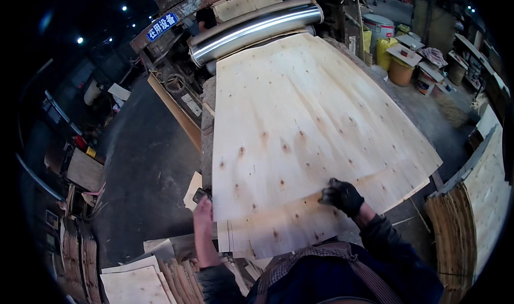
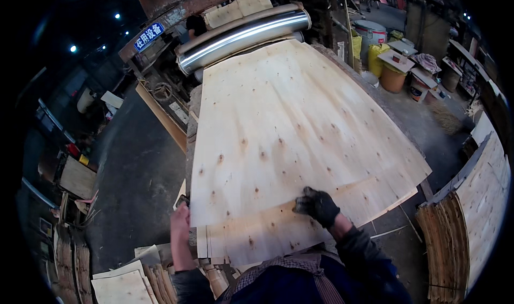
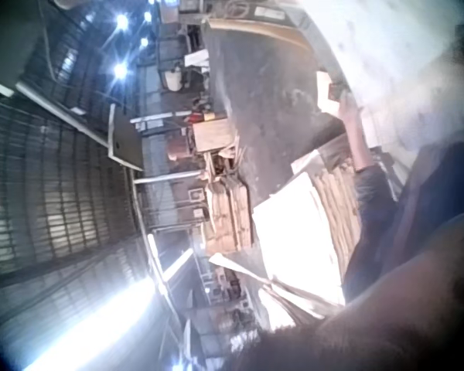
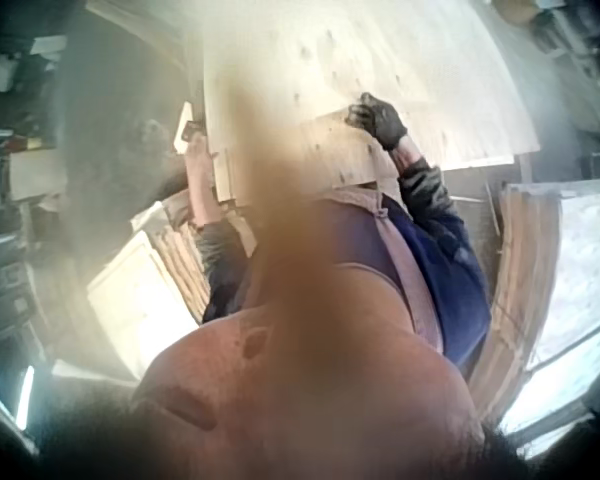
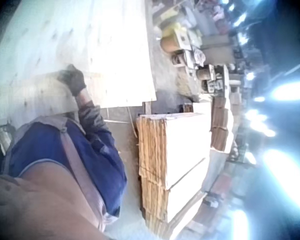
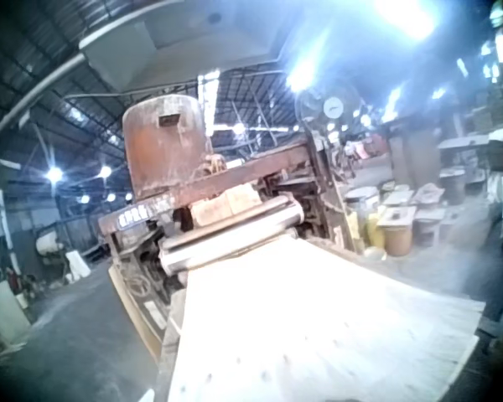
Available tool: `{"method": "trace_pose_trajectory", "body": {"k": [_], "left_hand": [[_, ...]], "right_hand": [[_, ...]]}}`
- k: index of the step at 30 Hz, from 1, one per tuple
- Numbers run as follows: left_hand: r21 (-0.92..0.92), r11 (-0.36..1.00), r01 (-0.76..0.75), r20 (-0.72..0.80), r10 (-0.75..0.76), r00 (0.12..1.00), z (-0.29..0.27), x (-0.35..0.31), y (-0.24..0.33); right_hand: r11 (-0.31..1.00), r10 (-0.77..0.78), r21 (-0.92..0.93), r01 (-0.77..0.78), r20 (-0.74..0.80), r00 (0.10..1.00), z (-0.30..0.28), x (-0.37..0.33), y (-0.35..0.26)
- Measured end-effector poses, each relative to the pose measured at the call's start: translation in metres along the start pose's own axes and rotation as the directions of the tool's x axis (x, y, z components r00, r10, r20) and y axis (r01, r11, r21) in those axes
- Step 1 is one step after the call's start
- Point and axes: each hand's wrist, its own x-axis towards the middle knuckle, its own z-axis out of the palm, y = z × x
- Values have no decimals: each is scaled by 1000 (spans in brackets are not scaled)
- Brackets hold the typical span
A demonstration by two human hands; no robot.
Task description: The person picks up thin wood veneer sheets from a stack, feeds them individually through a large metal roller machine, and places them onto a separate stack.
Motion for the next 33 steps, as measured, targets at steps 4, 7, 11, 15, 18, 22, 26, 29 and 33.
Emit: {"method": "trace_pose_trajectory", "body": {"k": [4,7,11,15,18,22,26,29,33], "left_hand": [[705,699,-118,36,131,991,35,-39,-33],[739,635,-223,79,247,966,50,-46,-100],[868,455,-197,116,200,973,80,-60,-96],[831,521,-197,101,207,973,79,-61,-94],[793,572,-212,103,217,971,85,-66,-82],[315,919,-238,210,178,962,95,-75,-57],[12,983,-184,275,173,946,107,-89,-16],[-116,983,-141,309,171,936,112,-95,11],[-232,965,-120,324,193,926,113,-99,41]], "right_hand": [[998,42,-50,-45,-52,998,15,77,-22],[995,43,-88,-45,-32,999,22,139,-32],[993,-102,76,93,121,987,19,223,-47],[982,-165,117,147,158,974,31,237,-43],[997,61,38,-72,243,968,11,214,-19],[990,143,-29,-141,300,943,-2,124,19],[950,305,-131,-283,201,931,-1,20,33],[914,403,-125,-385,178,898,-1,-40,39],[898,439,-55,-436,141,887,-15,-97,33]]}}
